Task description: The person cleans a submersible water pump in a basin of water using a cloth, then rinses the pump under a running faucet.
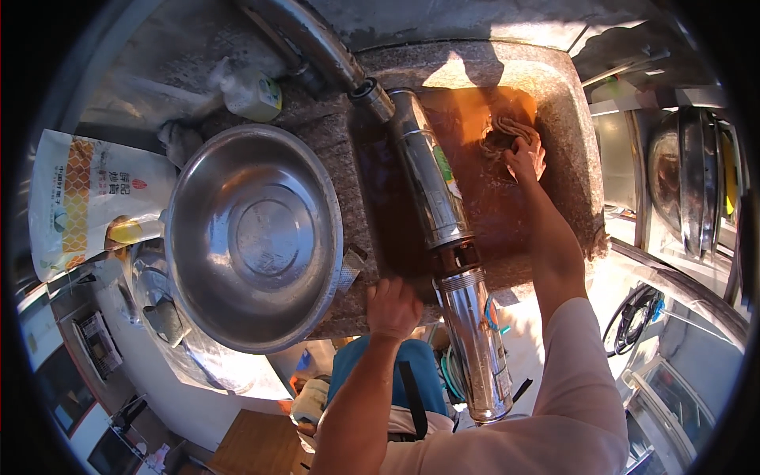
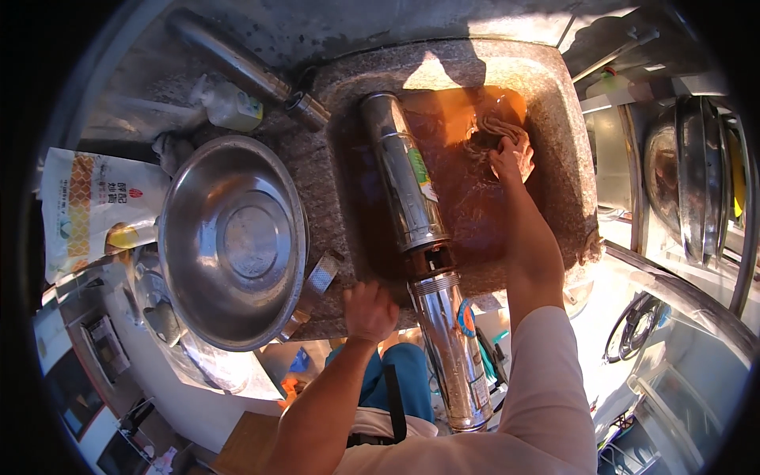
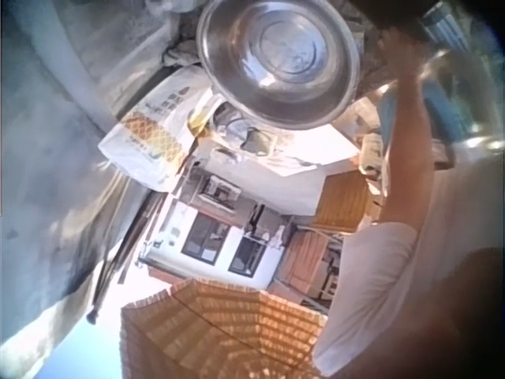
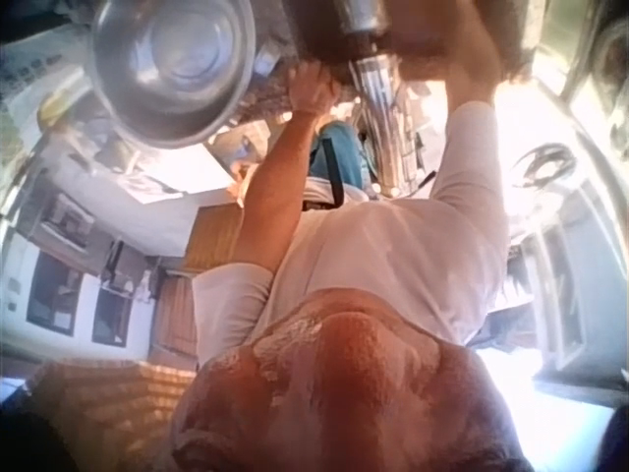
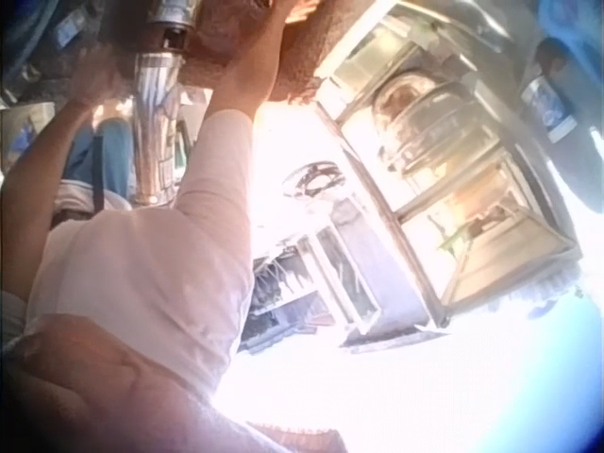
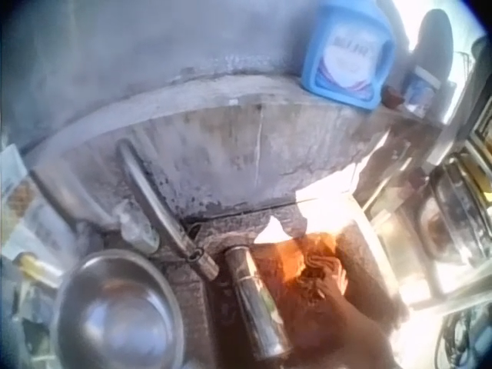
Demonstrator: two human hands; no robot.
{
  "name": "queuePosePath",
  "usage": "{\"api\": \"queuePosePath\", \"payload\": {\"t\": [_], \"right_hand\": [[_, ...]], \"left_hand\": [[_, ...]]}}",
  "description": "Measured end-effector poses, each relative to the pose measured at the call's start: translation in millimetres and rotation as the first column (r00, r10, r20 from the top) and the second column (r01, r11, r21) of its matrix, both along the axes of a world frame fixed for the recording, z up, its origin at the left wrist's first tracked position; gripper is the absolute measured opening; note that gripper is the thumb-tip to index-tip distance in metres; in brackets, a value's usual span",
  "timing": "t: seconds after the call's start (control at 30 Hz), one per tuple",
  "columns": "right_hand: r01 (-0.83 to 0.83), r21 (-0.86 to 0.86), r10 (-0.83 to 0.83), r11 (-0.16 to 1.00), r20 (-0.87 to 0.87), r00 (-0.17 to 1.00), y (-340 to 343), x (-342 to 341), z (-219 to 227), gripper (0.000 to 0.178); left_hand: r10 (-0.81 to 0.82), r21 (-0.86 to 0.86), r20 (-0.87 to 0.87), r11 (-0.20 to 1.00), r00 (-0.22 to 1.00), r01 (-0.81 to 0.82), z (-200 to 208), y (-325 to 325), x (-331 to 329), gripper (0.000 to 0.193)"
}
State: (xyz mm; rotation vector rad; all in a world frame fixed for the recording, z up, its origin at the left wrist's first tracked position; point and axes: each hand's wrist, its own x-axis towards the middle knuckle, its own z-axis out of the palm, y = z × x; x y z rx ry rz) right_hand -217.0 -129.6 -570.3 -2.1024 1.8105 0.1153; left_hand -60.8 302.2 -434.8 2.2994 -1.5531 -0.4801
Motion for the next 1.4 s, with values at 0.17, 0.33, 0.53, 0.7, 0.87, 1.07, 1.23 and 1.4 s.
{"api": "queuePosePath", "payload": {"t": [0.17,0.33,0.53,0.7,0.87,1.07,1.23,1.4], "right_hand": [[-0.182,0.097,0.179,0.978,0.04,0.983,21.1,-17.1,-16.7,0.045],[0.086,-0.186,-0.034,0.979,0.269,0.962,49.1,-25.2,-31.6,0.039],[-0.084,0.127,0.049,0.988,0.257,0.965,46.7,-12.7,11.6,0.044],[0.439,0.213,-0.4,0.873,0.828,0.393,-10.3,9.2,54.9,0.036],[0.285,0.283,-0.337,0.916,0.928,0.161,-14.0,121.1,85.9,0.034],[0.042,0.119,-0.125,0.992,0.971,0.205,1.4,193.9,73.2,0.029],[-0.327,0.257,-0.211,0.91,0.963,0.17,50.6,202.0,102.7,0.028],[-0.519,0.155,0.006,0.84,0.955,0.295,98.3,183.1,172.8,0.028]], "left_hand": [[0.012,0.007,0.038,1.0,0.999,-0.012,0.8,5.7,13.6,0.013],[0.002,0.03,0.062,1.0,0.998,-0.004,1.9,8.5,11.7,0.015],[0.005,0.029,0.051,1.0,0.999,-0.006,3.1,14.2,13.9,0.014],[0.001,0.025,0.049,1.0,0.999,-0.002,2.6,10.7,11.4,0.016],[0.005,0.047,0.077,0.999,0.997,-0.008,1.5,19.2,18.1,0.017],[-0.016,0.019,0.071,1.0,0.997,0.014,-1.7,12.9,11.6,0.016],[-0.016,0.067,0.074,0.998,0.997,0.011,1.7,14.4,15.4,0.015],[-0.025,0.067,0.097,0.998,0.995,0.018,1.6,12.7,12.8,0.015]]}}
